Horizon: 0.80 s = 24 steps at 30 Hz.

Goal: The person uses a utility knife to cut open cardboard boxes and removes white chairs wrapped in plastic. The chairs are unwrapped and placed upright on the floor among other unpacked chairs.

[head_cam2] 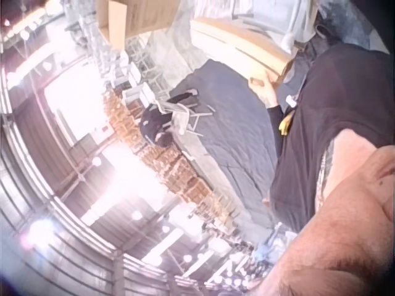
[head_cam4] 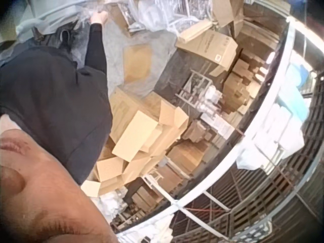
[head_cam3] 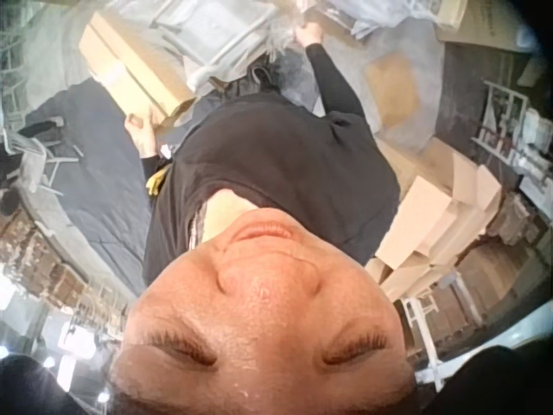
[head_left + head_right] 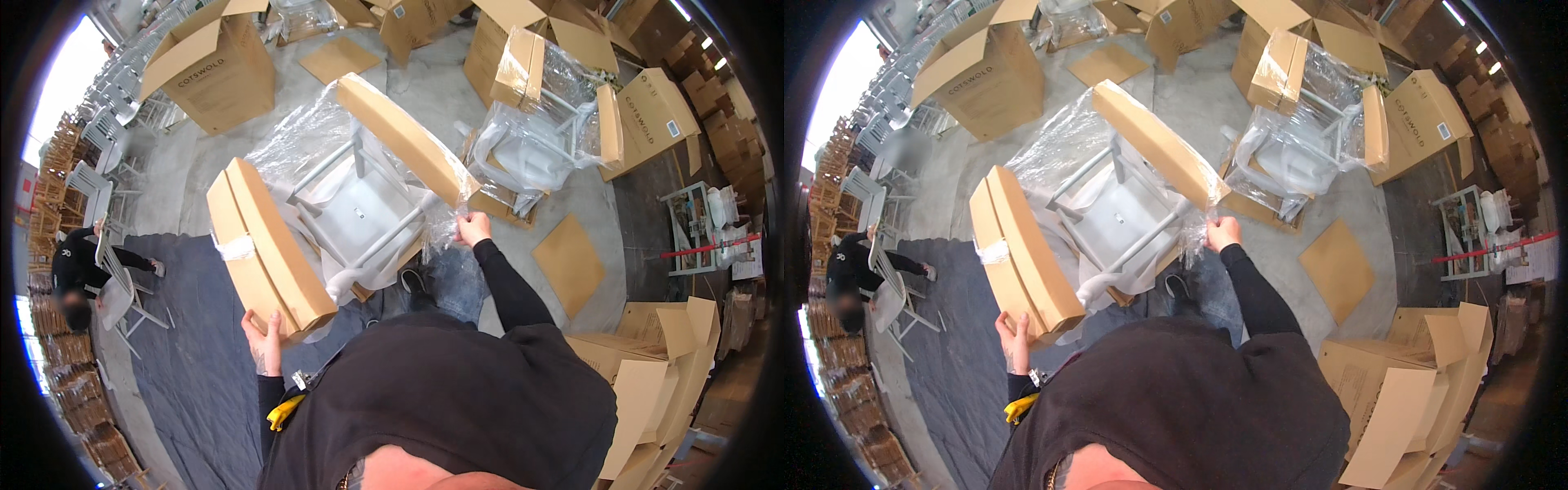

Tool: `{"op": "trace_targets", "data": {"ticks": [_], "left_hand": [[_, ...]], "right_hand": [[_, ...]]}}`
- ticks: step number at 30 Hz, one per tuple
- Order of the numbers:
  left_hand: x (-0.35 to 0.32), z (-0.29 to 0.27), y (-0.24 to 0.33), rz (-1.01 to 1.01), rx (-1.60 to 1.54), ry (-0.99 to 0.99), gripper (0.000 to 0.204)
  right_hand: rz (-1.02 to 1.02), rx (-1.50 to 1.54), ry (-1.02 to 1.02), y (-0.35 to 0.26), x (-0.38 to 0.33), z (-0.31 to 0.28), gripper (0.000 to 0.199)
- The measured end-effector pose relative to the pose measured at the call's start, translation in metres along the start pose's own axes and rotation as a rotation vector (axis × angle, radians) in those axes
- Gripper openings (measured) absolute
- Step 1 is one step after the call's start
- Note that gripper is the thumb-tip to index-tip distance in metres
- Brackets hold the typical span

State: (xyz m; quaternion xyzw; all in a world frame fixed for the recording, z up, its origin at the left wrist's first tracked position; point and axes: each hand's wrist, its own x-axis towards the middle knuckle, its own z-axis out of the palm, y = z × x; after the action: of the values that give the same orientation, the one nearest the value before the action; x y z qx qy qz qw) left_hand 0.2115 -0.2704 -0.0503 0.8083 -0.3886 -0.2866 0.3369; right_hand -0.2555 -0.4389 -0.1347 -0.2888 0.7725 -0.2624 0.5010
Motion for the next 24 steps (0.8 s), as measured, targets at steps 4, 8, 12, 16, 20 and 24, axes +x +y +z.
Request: {"op": "trace_targets", "data": {"ticks": [4, 8, 12, 16, 20, 24], "left_hand": [[0.011, 0.014, 0.03, -0.145, 0.284, 0.009, 0.096], [0.008, 0.038, 0.047, -0.151, 0.348, 0.068, 0.107], [0.007, 0.042, 0.048, -0.228, 0.335, 0.083, 0.106], [0.01, 0.047, 0.053, -0.224, 0.291, 0.093, 0.104], [0.013, 0.046, 0.045, -0.222, 0.214, 0.081, 0.103], [0.006, 0.05, 0.053, -0.153, 0.275, 0.087, 0.117]], "right_hand": [[-0.607, -0.822, 0.157, -0.014, 0.019, -0.086, 0.028], [-0.57, -0.982, 0.244, -0.065, 0.053, -0.131, 0.021], [-0.875, -0.8, 0.109, -0.073, 0.074, -0.129, 0.021], [-0.485, -0.838, 0.482, -0.056, 0.137, -0.164, 0.025], [-0.339, -0.743, 0.485, -0.088, 0.217, -0.181, 0.029], [-0.105, -0.071, 0.1, -0.179, 0.274, -0.149, 0.029]]}}
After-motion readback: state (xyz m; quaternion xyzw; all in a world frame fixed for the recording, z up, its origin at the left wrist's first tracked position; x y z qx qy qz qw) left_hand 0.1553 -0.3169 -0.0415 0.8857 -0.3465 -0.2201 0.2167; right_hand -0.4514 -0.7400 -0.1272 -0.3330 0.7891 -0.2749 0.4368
